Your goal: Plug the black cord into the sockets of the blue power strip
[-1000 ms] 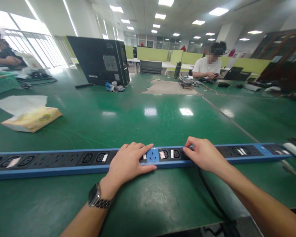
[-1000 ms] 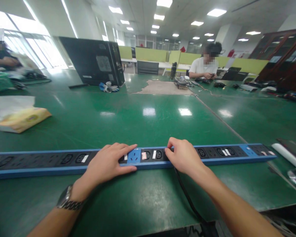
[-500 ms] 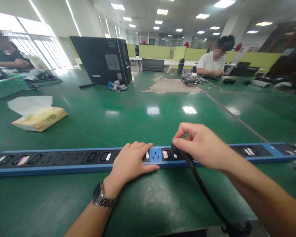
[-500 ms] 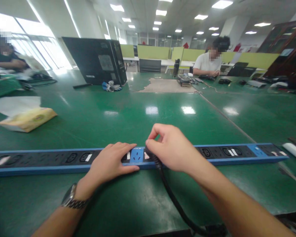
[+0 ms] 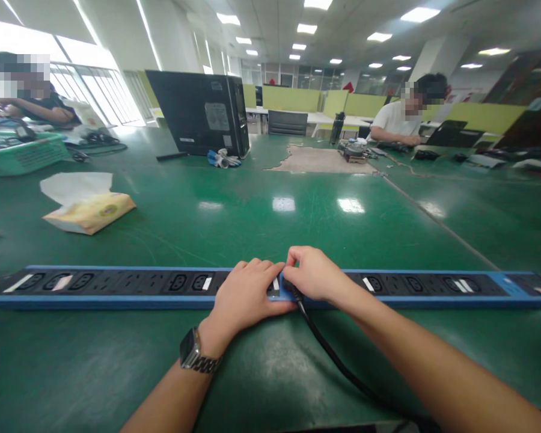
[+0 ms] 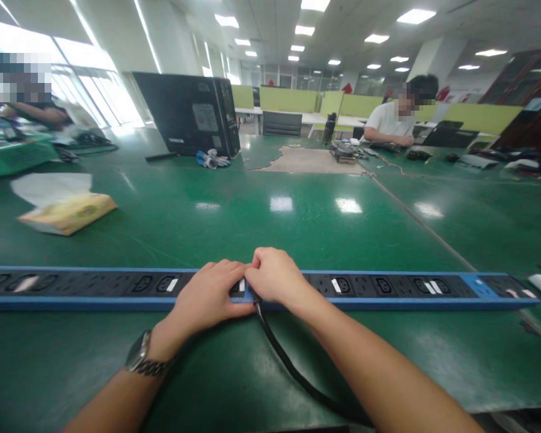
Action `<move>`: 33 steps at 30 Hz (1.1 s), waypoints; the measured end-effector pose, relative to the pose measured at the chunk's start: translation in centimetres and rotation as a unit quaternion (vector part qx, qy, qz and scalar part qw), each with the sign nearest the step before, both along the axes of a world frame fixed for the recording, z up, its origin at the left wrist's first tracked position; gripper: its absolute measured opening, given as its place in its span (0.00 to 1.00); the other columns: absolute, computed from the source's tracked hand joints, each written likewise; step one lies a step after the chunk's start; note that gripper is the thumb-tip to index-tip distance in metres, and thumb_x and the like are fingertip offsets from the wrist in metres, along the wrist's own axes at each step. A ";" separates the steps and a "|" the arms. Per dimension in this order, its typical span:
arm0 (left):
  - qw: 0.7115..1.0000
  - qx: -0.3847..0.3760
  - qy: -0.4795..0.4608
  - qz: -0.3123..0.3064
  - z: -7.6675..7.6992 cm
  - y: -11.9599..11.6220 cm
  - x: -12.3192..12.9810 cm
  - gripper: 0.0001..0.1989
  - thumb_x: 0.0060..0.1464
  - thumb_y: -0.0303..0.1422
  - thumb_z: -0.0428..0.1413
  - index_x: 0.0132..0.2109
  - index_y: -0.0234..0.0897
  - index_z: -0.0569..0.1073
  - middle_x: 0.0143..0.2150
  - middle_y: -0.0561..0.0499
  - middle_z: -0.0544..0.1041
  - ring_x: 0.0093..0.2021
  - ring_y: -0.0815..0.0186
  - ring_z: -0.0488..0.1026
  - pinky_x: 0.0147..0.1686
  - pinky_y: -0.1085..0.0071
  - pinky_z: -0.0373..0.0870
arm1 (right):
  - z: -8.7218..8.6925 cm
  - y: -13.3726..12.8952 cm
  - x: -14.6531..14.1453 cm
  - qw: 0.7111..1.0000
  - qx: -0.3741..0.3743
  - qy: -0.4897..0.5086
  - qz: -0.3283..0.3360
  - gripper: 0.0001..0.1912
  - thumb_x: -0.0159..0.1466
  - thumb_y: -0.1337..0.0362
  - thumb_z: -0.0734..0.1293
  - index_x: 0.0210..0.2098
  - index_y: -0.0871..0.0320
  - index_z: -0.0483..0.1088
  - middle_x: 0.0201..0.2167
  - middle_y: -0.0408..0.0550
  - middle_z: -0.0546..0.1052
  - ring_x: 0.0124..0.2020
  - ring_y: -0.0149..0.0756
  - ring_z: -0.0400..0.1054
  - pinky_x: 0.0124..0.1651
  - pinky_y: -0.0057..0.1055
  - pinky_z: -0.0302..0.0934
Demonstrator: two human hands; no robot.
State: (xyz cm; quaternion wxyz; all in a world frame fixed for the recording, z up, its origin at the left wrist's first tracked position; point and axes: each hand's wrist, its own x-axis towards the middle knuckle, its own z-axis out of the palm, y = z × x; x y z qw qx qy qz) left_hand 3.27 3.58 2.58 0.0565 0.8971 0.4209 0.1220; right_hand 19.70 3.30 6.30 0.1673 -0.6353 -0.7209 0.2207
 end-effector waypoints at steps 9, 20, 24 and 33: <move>0.977 -0.016 -0.196 0.084 1.6 -3.2 -1.4 0.08 0.52 0.36 0.55 0.38 0.39 0.74 0.40 0.48 0.77 0.43 0.60 0.71 0.45 0.63 0.66 | -0.3 -1.9 -2.0 0.987 0.026 -0.155 -0.028 0.11 0.63 0.63 0.57 0.39 0.55 0.69 0.32 0.52 0.78 0.32 0.40 0.71 0.33 0.30 0.52; 0.958 -0.098 -0.142 0.230 1.9 -5.2 3.1 0.20 0.56 0.52 0.47 0.42 0.41 0.69 0.28 0.49 0.77 0.30 0.59 0.76 0.28 0.67 0.64 | -2.1 -0.3 3.1 0.989 0.098 -0.030 -0.104 0.23 0.67 0.47 0.52 0.35 0.54 0.70 0.25 0.44 0.75 0.28 0.33 0.67 0.29 0.26 0.49; 0.978 -0.037 -0.042 0.202 2.4 -3.8 4.3 0.15 0.56 0.46 0.50 0.42 0.42 0.69 0.32 0.45 0.78 0.34 0.53 0.77 0.30 0.64 0.66 | -3.6 -0.1 4.5 0.985 0.112 -0.036 -0.127 0.21 0.65 0.47 0.55 0.32 0.54 0.71 0.24 0.44 0.75 0.27 0.33 0.67 0.29 0.26 0.49; 0.971 0.002 -0.187 0.146 7.0 -3.9 4.7 0.12 0.57 0.38 0.49 0.45 0.39 0.70 0.28 0.50 0.76 0.27 0.62 0.73 0.27 0.68 0.63 | -4.0 -0.1 4.9 0.988 0.105 0.024 -0.107 0.17 0.62 0.52 0.59 0.26 0.56 0.70 0.22 0.42 0.72 0.26 0.31 0.64 0.28 0.26 0.48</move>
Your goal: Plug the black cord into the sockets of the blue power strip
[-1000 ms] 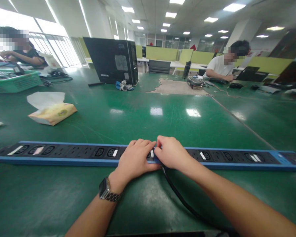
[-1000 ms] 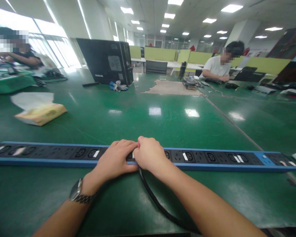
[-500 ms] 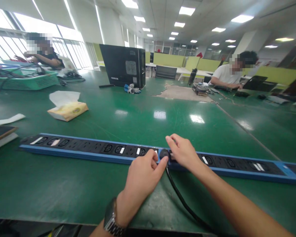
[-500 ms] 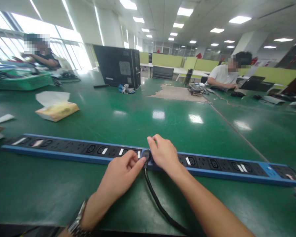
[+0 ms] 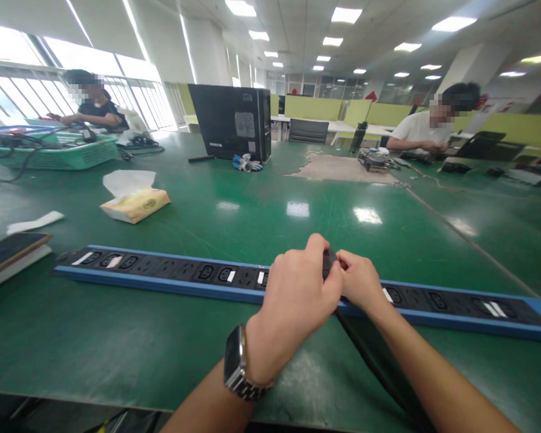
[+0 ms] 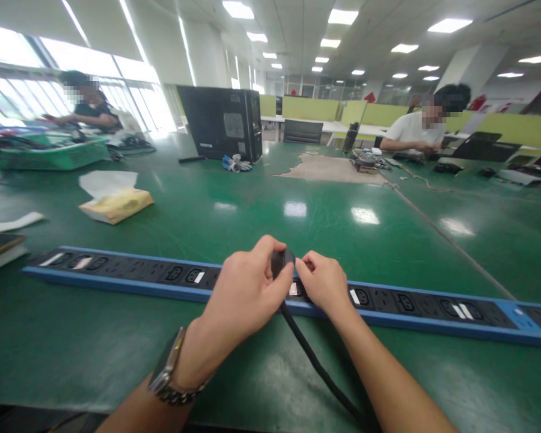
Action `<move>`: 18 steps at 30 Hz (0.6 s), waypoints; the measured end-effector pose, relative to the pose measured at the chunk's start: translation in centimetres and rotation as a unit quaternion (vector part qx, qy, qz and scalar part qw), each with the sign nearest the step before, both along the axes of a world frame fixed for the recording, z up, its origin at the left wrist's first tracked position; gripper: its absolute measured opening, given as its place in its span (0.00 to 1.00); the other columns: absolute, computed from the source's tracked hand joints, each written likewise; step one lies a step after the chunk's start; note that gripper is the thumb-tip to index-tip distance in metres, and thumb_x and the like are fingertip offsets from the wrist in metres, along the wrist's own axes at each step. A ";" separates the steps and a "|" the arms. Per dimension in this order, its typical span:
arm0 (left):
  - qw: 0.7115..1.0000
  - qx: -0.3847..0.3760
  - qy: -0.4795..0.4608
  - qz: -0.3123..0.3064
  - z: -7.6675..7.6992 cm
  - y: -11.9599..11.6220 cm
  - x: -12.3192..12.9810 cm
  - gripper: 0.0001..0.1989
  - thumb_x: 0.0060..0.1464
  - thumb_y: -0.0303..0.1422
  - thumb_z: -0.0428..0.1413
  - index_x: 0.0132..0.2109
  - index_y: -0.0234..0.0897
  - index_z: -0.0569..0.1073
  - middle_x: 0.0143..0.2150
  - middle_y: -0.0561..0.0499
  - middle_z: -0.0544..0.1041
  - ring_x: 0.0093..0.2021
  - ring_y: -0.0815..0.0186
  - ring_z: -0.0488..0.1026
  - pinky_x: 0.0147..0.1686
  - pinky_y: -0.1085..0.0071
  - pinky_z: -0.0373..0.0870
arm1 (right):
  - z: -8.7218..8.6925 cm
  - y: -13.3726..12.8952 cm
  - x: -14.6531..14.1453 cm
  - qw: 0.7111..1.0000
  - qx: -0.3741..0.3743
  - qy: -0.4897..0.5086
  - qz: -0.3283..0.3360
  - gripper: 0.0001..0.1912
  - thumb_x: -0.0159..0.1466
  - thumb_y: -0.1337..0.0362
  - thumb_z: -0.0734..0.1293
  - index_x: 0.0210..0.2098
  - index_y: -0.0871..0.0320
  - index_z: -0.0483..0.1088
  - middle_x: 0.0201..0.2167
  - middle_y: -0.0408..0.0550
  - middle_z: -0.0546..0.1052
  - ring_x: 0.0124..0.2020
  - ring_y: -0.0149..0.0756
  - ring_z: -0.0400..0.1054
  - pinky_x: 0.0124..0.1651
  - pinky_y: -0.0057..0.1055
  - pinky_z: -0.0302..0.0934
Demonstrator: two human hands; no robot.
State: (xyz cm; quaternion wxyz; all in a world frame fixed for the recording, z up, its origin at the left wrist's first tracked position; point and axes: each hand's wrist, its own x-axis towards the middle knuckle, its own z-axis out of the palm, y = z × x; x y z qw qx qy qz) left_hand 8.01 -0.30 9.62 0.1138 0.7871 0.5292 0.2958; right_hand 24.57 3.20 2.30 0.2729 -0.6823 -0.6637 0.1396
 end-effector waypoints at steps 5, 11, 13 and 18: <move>0.985 0.054 -0.108 0.120 2.1 1.0 -7.2 0.15 0.56 0.44 0.51 0.43 0.41 0.75 0.22 0.57 0.71 0.22 0.69 0.67 0.24 0.72 0.60 | -0.1 0.3 0.3 0.998 0.011 0.066 0.013 0.19 0.62 0.50 0.59 0.24 0.57 0.67 0.20 0.41 0.70 0.24 0.30 0.63 0.29 0.25 0.51; 0.994 -0.094 0.010 0.048 -2.9 2.4 -13.2 0.19 0.55 0.46 0.50 0.41 0.39 0.77 0.22 0.56 0.71 0.22 0.68 0.66 0.25 0.71 0.59 | -0.8 0.7 0.4 0.995 0.021 0.097 0.010 0.19 0.61 0.49 0.61 0.22 0.57 0.66 0.18 0.40 0.68 0.23 0.29 0.61 0.28 0.25 0.51; 0.994 -0.093 0.036 0.051 -3.7 2.2 -13.0 0.18 0.55 0.46 0.49 0.41 0.40 0.77 0.20 0.57 0.69 0.22 0.68 0.66 0.25 0.71 0.58 | -1.1 0.7 0.5 0.994 0.032 0.106 0.007 0.20 0.61 0.49 0.61 0.22 0.57 0.65 0.18 0.40 0.67 0.22 0.29 0.60 0.28 0.25 0.50; 0.976 -0.091 0.160 0.118 -3.0 1.8 -11.4 0.17 0.55 0.44 0.47 0.43 0.45 0.76 0.26 0.53 0.74 0.28 0.62 0.70 0.28 0.69 0.57 | -1.4 0.5 0.7 0.992 0.040 0.121 0.004 0.20 0.61 0.49 0.62 0.22 0.57 0.65 0.18 0.39 0.66 0.22 0.29 0.59 0.28 0.26 0.50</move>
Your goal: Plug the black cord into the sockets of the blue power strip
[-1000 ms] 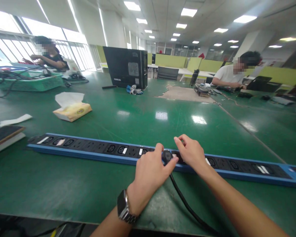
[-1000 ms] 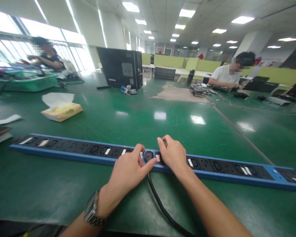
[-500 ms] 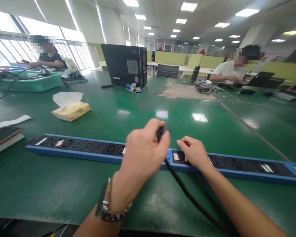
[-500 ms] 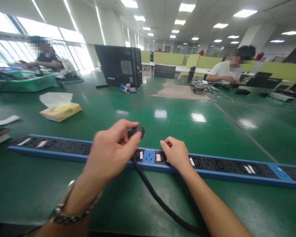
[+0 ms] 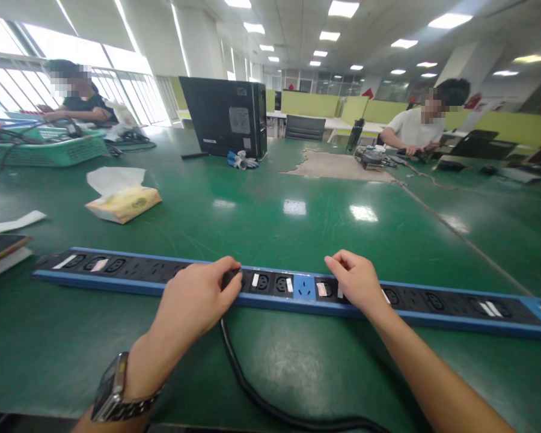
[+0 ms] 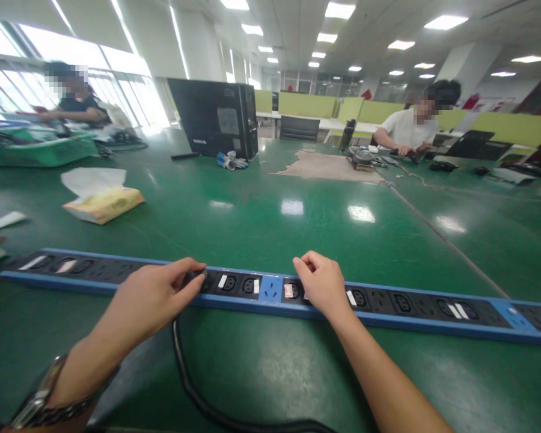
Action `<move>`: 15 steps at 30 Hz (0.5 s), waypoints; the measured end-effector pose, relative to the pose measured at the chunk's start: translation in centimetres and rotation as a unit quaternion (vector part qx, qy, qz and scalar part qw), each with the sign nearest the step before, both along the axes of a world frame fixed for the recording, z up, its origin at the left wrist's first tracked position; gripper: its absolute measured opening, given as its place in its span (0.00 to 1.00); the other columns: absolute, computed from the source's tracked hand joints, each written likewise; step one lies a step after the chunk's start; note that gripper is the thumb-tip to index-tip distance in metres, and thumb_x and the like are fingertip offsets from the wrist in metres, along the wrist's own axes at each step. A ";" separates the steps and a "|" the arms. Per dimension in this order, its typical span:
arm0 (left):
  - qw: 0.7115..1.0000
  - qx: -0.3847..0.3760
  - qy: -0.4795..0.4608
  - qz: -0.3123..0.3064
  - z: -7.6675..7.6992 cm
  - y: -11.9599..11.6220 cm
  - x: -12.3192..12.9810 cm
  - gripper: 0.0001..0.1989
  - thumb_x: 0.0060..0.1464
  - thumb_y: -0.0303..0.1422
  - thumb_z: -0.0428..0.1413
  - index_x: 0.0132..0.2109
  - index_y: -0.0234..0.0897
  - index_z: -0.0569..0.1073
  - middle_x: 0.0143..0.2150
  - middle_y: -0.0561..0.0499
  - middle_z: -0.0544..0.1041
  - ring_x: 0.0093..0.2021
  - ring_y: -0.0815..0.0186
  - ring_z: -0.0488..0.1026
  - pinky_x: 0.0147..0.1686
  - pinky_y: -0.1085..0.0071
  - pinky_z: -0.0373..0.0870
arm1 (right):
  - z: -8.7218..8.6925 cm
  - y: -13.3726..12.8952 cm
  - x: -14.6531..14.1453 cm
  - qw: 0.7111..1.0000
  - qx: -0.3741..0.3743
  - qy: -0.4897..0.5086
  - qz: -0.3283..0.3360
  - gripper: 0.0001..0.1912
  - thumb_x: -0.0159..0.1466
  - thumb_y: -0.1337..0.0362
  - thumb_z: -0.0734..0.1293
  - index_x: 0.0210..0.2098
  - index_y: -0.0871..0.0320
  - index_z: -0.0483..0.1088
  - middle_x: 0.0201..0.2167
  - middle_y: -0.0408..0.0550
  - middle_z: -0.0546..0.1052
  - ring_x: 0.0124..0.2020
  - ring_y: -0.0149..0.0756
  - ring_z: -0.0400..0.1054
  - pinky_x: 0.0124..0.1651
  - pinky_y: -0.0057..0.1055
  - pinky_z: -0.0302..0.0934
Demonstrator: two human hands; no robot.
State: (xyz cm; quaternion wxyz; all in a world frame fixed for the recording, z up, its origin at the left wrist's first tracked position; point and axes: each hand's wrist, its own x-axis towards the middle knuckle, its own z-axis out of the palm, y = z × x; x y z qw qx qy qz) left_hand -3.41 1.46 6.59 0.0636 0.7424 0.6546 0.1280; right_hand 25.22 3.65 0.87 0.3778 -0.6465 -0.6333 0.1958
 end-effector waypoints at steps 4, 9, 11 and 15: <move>0.999 -0.027 0.045 -0.003 -0.1 -0.1 0.6 0.16 0.56 0.43 0.46 0.44 0.46 0.74 0.31 0.51 0.77 0.32 0.59 0.73 0.30 0.68 0.59 | 0.2 -0.3 -0.1 1.000 0.001 0.008 -0.001 0.19 0.61 0.49 0.62 0.22 0.57 0.65 0.18 0.39 0.65 0.22 0.29 0.59 0.28 0.26 0.50; 0.997 -0.025 0.076 0.013 -1.1 -0.3 1.0 0.16 0.58 0.43 0.44 0.45 0.47 0.72 0.36 0.50 0.79 0.38 0.55 0.75 0.30 0.67 0.59 | 0.5 -0.5 -0.3 1.000 0.000 0.004 0.002 0.19 0.61 0.49 0.62 0.22 0.57 0.66 0.18 0.39 0.66 0.22 0.29 0.59 0.28 0.26 0.50; 0.996 -0.021 0.088 0.010 -1.3 -0.2 1.0 0.16 0.58 0.43 0.43 0.46 0.47 0.71 0.36 0.50 0.79 0.38 0.55 0.75 0.29 0.67 0.58 | 0.6 -0.5 -0.3 1.000 -0.001 -0.003 0.001 0.19 0.61 0.50 0.62 0.22 0.57 0.66 0.18 0.39 0.66 0.22 0.29 0.60 0.28 0.26 0.50; 0.997 -0.016 0.073 -0.001 -0.5 -0.1 0.6 0.15 0.57 0.43 0.45 0.44 0.46 0.73 0.32 0.51 0.77 0.34 0.58 0.74 0.27 0.69 0.55 | 0.5 -0.4 -0.3 1.000 -0.002 -0.007 -0.006 0.19 0.61 0.49 0.62 0.22 0.57 0.66 0.18 0.39 0.67 0.22 0.29 0.60 0.28 0.26 0.50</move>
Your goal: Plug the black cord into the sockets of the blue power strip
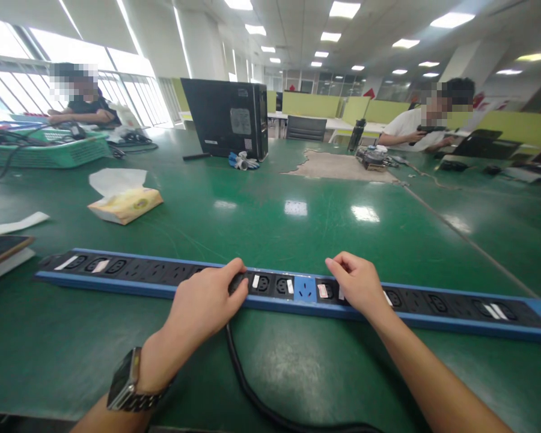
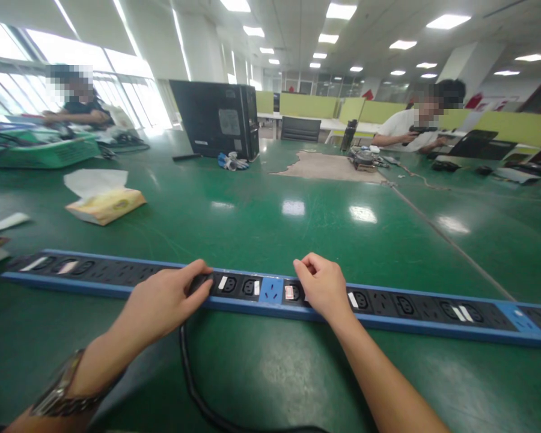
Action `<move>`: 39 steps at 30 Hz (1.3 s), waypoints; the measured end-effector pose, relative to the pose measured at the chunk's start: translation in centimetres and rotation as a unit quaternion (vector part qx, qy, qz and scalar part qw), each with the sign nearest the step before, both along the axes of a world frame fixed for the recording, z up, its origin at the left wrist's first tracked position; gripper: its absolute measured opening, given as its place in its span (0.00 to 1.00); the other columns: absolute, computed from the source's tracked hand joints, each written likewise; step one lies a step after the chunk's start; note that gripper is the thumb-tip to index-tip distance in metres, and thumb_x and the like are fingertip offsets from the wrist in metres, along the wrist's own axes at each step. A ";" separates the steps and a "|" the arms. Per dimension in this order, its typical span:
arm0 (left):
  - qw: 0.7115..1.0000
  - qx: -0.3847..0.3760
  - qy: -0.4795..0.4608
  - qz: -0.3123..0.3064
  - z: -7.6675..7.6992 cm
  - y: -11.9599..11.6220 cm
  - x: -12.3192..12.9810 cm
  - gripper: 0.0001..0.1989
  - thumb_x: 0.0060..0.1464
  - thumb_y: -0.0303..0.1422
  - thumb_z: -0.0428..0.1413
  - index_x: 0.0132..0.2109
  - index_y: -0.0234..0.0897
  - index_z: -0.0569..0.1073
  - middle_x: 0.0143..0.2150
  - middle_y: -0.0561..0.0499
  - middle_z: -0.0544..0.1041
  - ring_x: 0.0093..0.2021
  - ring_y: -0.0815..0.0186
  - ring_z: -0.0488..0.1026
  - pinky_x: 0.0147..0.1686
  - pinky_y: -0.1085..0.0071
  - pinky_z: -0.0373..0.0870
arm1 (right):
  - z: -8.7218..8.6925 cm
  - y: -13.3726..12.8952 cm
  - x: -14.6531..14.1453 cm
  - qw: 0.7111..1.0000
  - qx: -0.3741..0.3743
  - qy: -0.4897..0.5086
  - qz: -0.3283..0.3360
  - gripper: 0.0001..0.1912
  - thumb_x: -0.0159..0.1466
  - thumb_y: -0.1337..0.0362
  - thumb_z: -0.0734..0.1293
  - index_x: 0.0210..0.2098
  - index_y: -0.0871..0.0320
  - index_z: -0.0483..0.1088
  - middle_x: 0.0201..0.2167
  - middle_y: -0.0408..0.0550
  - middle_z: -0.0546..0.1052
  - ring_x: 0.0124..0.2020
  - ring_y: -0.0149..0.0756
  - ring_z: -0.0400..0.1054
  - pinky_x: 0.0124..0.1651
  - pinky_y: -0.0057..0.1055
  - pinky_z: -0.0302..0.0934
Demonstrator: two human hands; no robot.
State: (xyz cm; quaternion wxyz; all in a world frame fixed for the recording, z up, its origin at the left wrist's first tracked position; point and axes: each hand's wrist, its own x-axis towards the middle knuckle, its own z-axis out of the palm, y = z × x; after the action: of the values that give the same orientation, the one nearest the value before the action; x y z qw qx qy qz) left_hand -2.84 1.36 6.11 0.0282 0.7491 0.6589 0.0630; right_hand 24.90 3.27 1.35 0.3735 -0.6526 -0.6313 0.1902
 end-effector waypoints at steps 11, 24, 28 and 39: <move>0.985 0.012 -0.143 -0.100 0.7 -0.4 8.0 0.10 0.55 0.39 0.49 0.39 0.46 0.73 0.25 0.54 0.75 0.27 0.64 0.70 0.26 0.71 0.53 | 0.0 0.2 0.0 1.000 0.006 0.002 0.001 0.19 0.61 0.51 0.62 0.21 0.57 0.65 0.17 0.39 0.67 0.21 0.28 0.59 0.27 0.25 0.50; 0.994 -0.001 -0.036 -0.101 0.1 -0.3 10.6 0.10 0.56 0.39 0.46 0.40 0.44 0.71 0.31 0.48 0.78 0.32 0.56 0.76 0.29 0.67 0.63 | 0.0 0.1 -0.1 1.000 0.008 0.002 0.001 0.18 0.61 0.51 0.62 0.22 0.57 0.66 0.17 0.39 0.68 0.21 0.28 0.60 0.26 0.25 0.50; 0.992 0.008 -0.008 -0.127 -0.6 -1.0 11.6 0.12 0.58 0.38 0.44 0.42 0.40 0.69 0.31 0.44 0.78 0.32 0.53 0.77 0.29 0.63 0.66 | 0.0 0.2 0.0 1.000 0.006 -0.010 0.006 0.19 0.62 0.50 0.61 0.22 0.57 0.67 0.17 0.39 0.69 0.21 0.28 0.61 0.26 0.25 0.50; 0.965 0.067 -0.205 -0.148 -2.0 2.9 4.8 0.19 0.61 0.39 0.46 0.53 0.40 0.73 0.47 0.47 0.78 0.48 0.60 0.72 0.48 0.63 0.65 | 3.6 -4.1 -5.8 0.967 -0.081 -0.238 0.037 0.21 0.62 0.47 0.60 0.43 0.56 0.73 0.29 0.53 0.78 0.29 0.42 0.72 0.30 0.31 0.55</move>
State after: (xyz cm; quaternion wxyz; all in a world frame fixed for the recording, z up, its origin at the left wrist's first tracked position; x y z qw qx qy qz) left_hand 1.97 4.24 4.15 0.1219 0.8096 0.5148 0.2544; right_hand 19.10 -0.78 4.97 0.1514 -0.6836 -0.7078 0.0938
